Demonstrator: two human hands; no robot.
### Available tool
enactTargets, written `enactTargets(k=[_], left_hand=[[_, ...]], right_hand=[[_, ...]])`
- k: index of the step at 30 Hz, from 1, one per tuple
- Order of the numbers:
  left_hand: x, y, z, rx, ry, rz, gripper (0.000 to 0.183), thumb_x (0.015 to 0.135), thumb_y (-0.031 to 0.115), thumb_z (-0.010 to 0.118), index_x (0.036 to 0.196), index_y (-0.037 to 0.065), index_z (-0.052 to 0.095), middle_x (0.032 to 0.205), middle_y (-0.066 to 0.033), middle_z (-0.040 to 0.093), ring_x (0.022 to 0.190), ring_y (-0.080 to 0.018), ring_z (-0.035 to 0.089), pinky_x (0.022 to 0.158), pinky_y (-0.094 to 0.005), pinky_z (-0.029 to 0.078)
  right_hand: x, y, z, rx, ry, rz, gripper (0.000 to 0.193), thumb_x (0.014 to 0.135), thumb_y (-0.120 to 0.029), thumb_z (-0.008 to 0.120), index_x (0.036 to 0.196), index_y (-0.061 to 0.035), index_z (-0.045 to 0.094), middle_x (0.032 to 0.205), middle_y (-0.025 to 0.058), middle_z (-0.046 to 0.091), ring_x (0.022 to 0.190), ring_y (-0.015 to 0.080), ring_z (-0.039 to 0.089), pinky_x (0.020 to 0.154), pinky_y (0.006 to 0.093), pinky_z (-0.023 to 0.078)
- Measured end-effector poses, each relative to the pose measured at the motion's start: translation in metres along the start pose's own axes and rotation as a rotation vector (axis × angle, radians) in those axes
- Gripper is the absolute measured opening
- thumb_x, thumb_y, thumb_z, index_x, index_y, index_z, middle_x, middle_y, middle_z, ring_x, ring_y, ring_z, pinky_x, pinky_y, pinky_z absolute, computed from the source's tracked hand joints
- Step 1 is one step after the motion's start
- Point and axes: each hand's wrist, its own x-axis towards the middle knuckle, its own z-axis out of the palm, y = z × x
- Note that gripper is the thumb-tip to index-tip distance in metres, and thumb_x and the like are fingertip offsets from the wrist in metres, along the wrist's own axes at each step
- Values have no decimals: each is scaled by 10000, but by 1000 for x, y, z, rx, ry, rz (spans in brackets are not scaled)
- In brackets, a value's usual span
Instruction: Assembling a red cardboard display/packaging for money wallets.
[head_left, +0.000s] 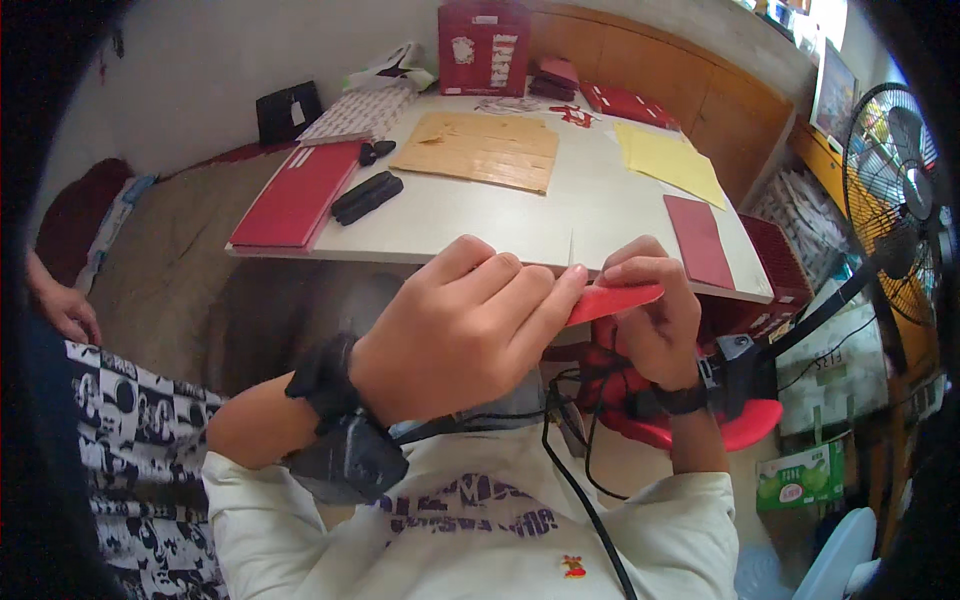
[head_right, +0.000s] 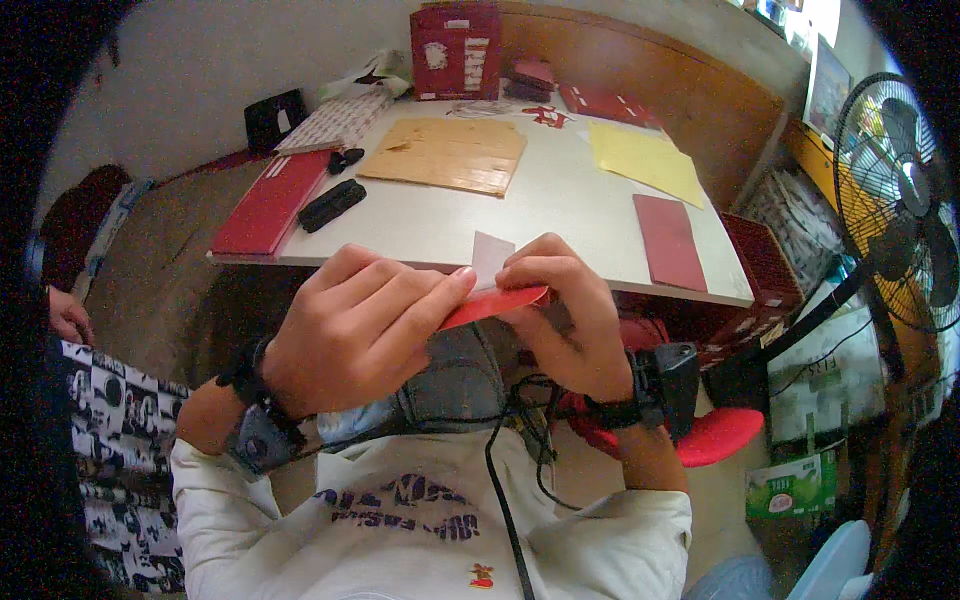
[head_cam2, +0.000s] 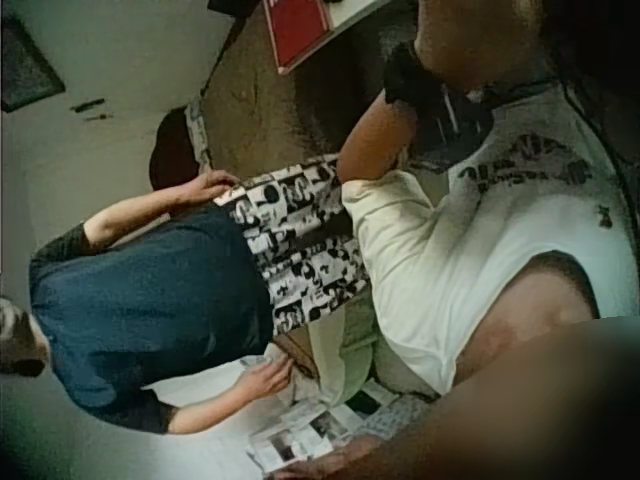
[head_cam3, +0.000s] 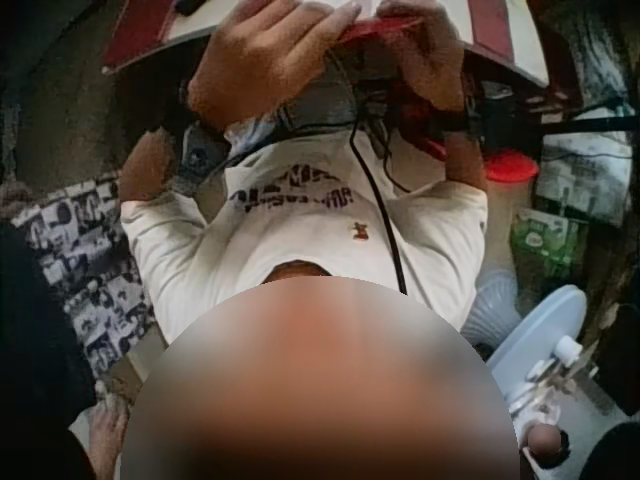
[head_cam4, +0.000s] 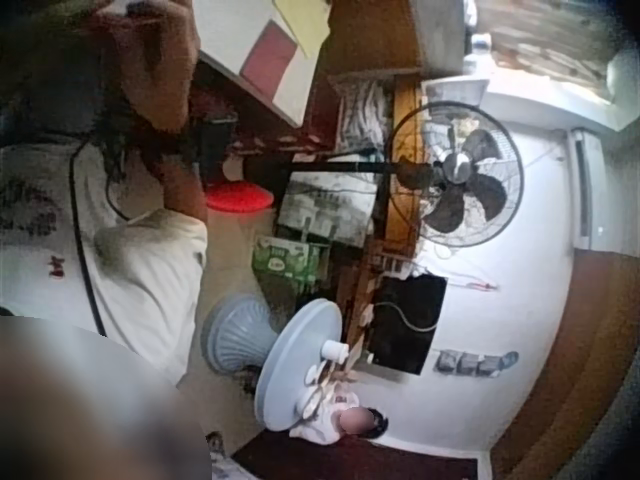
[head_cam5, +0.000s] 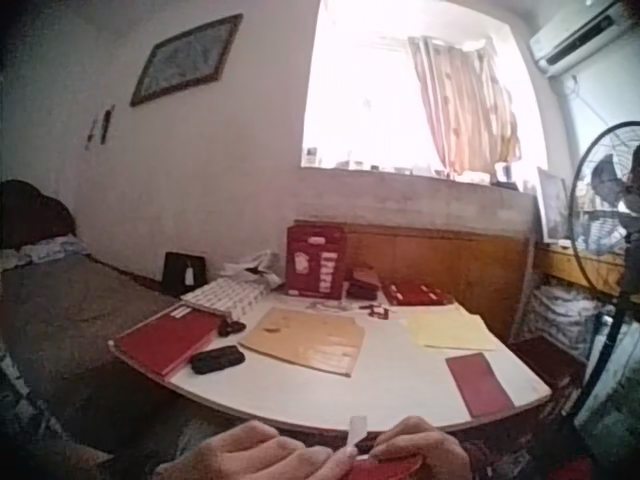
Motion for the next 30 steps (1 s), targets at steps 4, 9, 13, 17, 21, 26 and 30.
enactTargets(k=[4, 9, 13, 17, 21, 26, 30], left_hand=[[3, -11, -8, -13, -26, -13, 464, 669, 16, 636, 1124, -17, 552, 690, -40, 576, 611, -185, 582, 621, -305, 449], [10, -26, -6, 158, -51, 42, 418, 706, 41, 626, 1114, -12, 551, 703, -45, 581, 614, -181, 587, 599, -312, 452], [16, -39, 5, 224, 98, 71, 417, 710, 61, 627, 1117, -13, 566, 756, -56, 613, 666, -197, 611, 637, -321, 473], [22, -37, 13, 244, 218, 87, 439, 710, 70, 618, 1139, -13, 575, 803, -66, 635, 700, -204, 622, 653, -328, 485], [24, -35, 18, 253, 245, 38, 445, 719, 87, 592, 1156, 3, 584, 816, -56, 639, 687, -195, 616, 618, -323, 479], [25, -46, 4, 339, 172, 93, 443, 700, 106, 594, 1134, 21, 600, 751, -31, 606, 624, -179, 584, 566, -311, 454], [18, -56, 6, 358, 169, 132, 441, 691, 118, 597, 1124, 39, 608, 725, -19, 579, 621, -164, 566, 549, -301, 441]], right_hand=[[7, 1, 1, 45, -5, 41, 209, 844, -32, 617, 1022, -11, 509, 905, 128, 553, 804, 193, 545, 695, 271, 444], [22, 2, 0, 63, 13, 118, 175, 867, -56, 598, 1005, -10, 500, 961, 106, 550, 880, 171, 533, 783, 272, 432], [30, 1, 3, 29, 128, 138, 145, 893, -70, 576, 1012, -12, 516, 963, 88, 563, 889, 140, 529, 795, 263, 428], [34, -4, 7, 21, 247, 269, 135, 898, -62, 574, 1018, -15, 529, 952, 64, 575, 882, 100, 528, 784, 242, 433], [34, 1, 10, 166, 308, 281, 130, 907, -60, 568, 1026, -20, 535, 950, 34, 577, 878, 66, 525, 772, 216, 438], [34, 7, 17, 384, 314, 351, 148, 918, -71, 558, 1055, -25, 524, 969, 31, 574, 886, 68, 525, 783, 214, 436], [33, 19, 30, 513, 302, 396, 158, 933, -78, 529, 1084, -32, 519, 1000, 30, 564, 931, 76, 512, 820, 221, 421]])
